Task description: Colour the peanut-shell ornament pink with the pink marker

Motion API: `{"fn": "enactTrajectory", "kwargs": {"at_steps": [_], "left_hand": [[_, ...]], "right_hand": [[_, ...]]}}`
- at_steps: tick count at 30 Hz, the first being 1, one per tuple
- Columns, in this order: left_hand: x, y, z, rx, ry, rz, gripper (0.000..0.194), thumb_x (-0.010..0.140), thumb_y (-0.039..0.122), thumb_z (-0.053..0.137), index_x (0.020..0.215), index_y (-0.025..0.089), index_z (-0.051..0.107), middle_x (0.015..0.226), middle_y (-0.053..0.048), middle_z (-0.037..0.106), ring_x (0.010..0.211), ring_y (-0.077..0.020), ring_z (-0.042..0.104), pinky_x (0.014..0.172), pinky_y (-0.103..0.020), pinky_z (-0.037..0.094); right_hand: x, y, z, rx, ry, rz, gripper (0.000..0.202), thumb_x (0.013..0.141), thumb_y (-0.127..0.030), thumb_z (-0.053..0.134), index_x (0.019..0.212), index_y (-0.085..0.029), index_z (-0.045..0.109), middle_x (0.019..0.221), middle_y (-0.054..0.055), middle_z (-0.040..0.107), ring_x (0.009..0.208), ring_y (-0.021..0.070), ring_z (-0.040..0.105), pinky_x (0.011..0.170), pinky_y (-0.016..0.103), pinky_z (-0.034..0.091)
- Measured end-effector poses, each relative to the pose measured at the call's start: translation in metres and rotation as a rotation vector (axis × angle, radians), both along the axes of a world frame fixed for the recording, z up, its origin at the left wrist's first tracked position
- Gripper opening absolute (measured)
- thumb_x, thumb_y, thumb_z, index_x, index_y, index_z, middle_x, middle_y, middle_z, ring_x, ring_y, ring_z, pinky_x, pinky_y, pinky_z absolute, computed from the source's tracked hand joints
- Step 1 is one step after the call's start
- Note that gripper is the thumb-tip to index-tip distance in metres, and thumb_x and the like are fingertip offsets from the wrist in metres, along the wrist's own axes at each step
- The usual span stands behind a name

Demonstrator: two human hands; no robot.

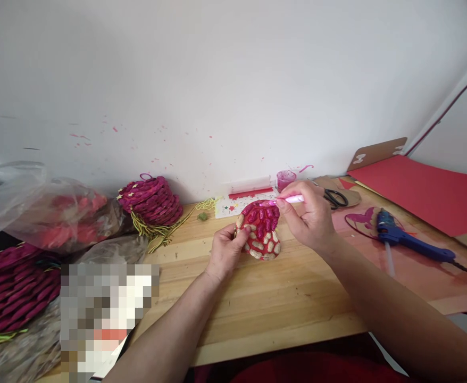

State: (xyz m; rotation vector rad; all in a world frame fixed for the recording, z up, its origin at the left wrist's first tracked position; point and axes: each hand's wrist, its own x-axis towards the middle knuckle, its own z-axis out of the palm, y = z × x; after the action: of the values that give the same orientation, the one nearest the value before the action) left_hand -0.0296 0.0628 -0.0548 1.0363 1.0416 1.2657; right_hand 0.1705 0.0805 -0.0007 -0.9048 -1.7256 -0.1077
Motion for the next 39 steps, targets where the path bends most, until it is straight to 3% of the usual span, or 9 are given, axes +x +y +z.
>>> {"fn": "enactTrajectory", "kwargs": {"at_steps": [5, 10, 16, 23, 27, 31, 35, 39], "left_hand": [[-0.002, 0.001, 0.001, 0.035, 0.066, 0.051, 0.052, 0.062, 0.062, 0.091, 0.078, 0.014, 0.079, 0.071, -0.006, 0.075, 0.057, -0.0156, 0.064, 0.054, -0.027, 0.053], [-0.004, 0.000, 0.000, 0.100, 0.177, 0.091, 0.044, 0.070, 0.056, 0.088, 0.076, 0.014, 0.079, 0.066, -0.005, 0.073, 0.056, -0.0145, 0.061, 0.053, -0.024, 0.049], [-0.004, 0.000, 0.000, 0.081, 0.150, 0.070, 0.044, 0.071, 0.057, 0.087, 0.076, 0.014, 0.077, 0.070, -0.006, 0.074, 0.060, -0.0160, 0.062, 0.055, -0.026, 0.051], [-0.004, 0.003, -0.004, 0.067, 0.148, 0.078, 0.044, 0.070, 0.057, 0.088, 0.076, 0.014, 0.078, 0.069, -0.006, 0.074, 0.057, -0.0150, 0.062, 0.054, -0.025, 0.050], [-0.002, 0.006, -0.007, -0.009, 0.044, 0.053, 0.052, 0.064, 0.063, 0.090, 0.076, 0.015, 0.078, 0.069, -0.006, 0.075, 0.057, -0.0167, 0.065, 0.054, -0.027, 0.052], [-0.002, 0.007, -0.005, -0.116, -0.059, 0.061, 0.056, 0.057, 0.063, 0.095, 0.081, 0.014, 0.079, 0.071, -0.006, 0.076, 0.057, -0.0162, 0.066, 0.052, -0.026, 0.052], [-0.004, 0.007, 0.000, -0.165, -0.074, 0.080, 0.059, 0.050, 0.062, 0.098, 0.078, 0.013, 0.079, 0.065, -0.004, 0.072, 0.050, -0.0101, 0.057, 0.045, -0.021, 0.044], [-0.005, 0.008, 0.000, -0.157, -0.075, 0.067, 0.060, 0.050, 0.063, 0.098, 0.076, 0.013, 0.079, 0.063, -0.003, 0.070, 0.049, -0.0085, 0.053, 0.044, -0.020, 0.043]], "right_hand": [[0.004, 0.000, 0.003, -0.041, -0.041, -0.019, 0.007, 0.097, -0.030, 0.064, 0.092, -0.027, 0.060, 0.088, 0.003, 0.075, 0.086, 0.0251, 0.069, 0.086, 0.046, 0.045], [0.000, 0.001, -0.001, -0.054, -0.120, 0.028, 0.006, 0.096, -0.027, 0.064, 0.091, -0.025, 0.062, 0.089, 0.002, 0.075, 0.087, 0.0233, 0.067, 0.086, 0.044, 0.042], [-0.003, 0.001, -0.002, 0.023, -0.142, 0.026, 0.006, 0.096, -0.026, 0.066, 0.091, -0.025, 0.064, 0.088, 0.002, 0.077, 0.089, 0.0246, 0.069, 0.088, 0.046, 0.042], [0.000, 0.002, -0.003, -0.002, -0.110, 0.022, 0.007, 0.096, -0.032, 0.066, 0.091, -0.028, 0.066, 0.088, 0.004, 0.077, 0.089, 0.0282, 0.071, 0.090, 0.051, 0.047], [0.015, 0.011, -0.002, -0.025, 0.129, -0.072, 0.014, 0.098, -0.042, 0.065, 0.098, -0.029, 0.065, 0.094, 0.007, 0.076, 0.087, 0.0279, 0.072, 0.085, 0.048, 0.053], [0.038, 0.029, 0.021, -0.098, 0.267, -0.271, 0.021, 0.101, -0.048, 0.060, 0.102, -0.027, 0.064, 0.093, 0.009, 0.077, 0.085, 0.0281, 0.073, 0.077, 0.043, 0.053], [0.054, 0.066, 0.050, -0.317, 0.110, -0.449, 0.020, 0.102, -0.041, 0.052, 0.104, -0.025, 0.063, 0.096, 0.010, 0.079, 0.093, 0.0304, 0.074, 0.085, 0.045, 0.052], [0.059, 0.114, 0.053, -0.564, -0.186, -0.644, 0.021, 0.098, -0.036, 0.053, 0.106, -0.022, 0.066, 0.104, 0.016, 0.078, 0.104, 0.0375, 0.068, 0.096, 0.054, 0.044]]}}
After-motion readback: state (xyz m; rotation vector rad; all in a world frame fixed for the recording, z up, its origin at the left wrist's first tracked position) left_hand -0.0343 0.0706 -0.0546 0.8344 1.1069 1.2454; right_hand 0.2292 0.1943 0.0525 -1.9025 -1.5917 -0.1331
